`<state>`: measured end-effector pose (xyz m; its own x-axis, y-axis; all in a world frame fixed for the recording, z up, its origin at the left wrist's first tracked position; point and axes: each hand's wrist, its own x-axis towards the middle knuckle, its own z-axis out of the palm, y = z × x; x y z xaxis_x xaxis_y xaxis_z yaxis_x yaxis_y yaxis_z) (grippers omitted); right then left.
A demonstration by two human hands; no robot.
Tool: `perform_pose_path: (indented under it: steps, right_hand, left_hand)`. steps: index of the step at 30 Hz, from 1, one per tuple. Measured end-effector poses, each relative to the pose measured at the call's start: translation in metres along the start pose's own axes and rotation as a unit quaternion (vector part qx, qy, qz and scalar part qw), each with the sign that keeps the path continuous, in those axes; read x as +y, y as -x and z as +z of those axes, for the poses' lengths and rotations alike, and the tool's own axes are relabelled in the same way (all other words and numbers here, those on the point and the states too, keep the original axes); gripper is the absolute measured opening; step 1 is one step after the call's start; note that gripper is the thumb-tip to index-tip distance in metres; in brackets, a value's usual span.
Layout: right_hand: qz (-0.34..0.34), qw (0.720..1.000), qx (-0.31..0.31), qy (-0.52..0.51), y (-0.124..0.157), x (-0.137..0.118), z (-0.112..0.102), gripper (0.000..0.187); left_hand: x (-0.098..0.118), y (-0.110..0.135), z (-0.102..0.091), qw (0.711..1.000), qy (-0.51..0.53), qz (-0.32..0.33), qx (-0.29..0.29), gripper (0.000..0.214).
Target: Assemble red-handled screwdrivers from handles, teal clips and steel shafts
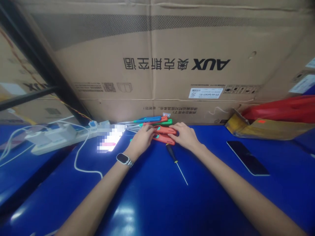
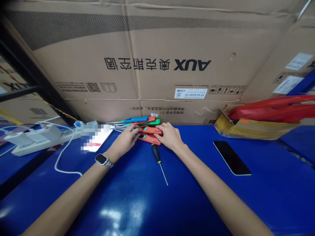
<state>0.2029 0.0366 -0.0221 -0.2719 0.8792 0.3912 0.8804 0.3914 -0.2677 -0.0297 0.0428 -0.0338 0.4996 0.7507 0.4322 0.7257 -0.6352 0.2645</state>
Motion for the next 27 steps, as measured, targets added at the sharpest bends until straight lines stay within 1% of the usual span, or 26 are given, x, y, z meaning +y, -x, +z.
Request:
perform_pose_path:
  steps: [3, 6, 10, 13, 16, 19, 22, 25, 27]
  right_hand:
    - [-0.017, 1.0, 0.008, 0.003, 0.001, -0.004, 0.009, 0.031]
    - [-0.038, 0.999, 0.008, 0.022, 0.006, -0.006, 0.014, 0.035]
    - [-0.03, 0.997, -0.006, 0.068, 0.015, -0.011, 0.017, 0.046]
    - [-0.02, 0.997, -0.01, 0.073, 0.021, -0.014, 0.018, 0.052]
    - [-0.02, 0.998, -0.001, 0.062, 0.027, -0.018, 0.018, 0.054]
    - [-0.022, 0.999, 0.014, 0.041, 0.034, -0.021, 0.016, 0.051]
    - [-0.016, 0.999, 0.026, 0.011, 0.041, -0.024, 0.016, 0.044]
    - [0.013, 0.998, 0.054, -0.017, 0.044, -0.025, 0.02, 0.038]
    - [0.029, 0.996, 0.078, -0.024, 0.044, -0.026, 0.023, 0.038]
  left_hand:
    - [-0.006, 0.003, 0.003, 0.999, 0.031, -0.006, -0.002, 0.03]
    - [-0.01, 0.009, 0.001, 0.998, 0.054, -0.018, 0.0, 0.031]
    - [-0.012, 0.019, -0.004, 0.997, 0.069, -0.033, -0.003, 0.03]
    - [-0.011, 0.025, -0.006, 0.997, 0.075, -0.033, -0.003, 0.03]
    - [-0.01, 0.03, -0.01, 0.997, 0.071, -0.032, 0.01, 0.029]
    - [-0.007, 0.037, -0.016, 0.998, 0.054, -0.033, 0.017, 0.027]
    - [-0.001, 0.043, -0.019, 0.997, 0.058, -0.043, -0.003, 0.022]
    - [0.007, 0.045, -0.018, 0.994, 0.09, -0.049, -0.045, 0.02]
    - [0.013, 0.045, -0.017, 0.991, 0.108, -0.043, -0.072, 0.021]
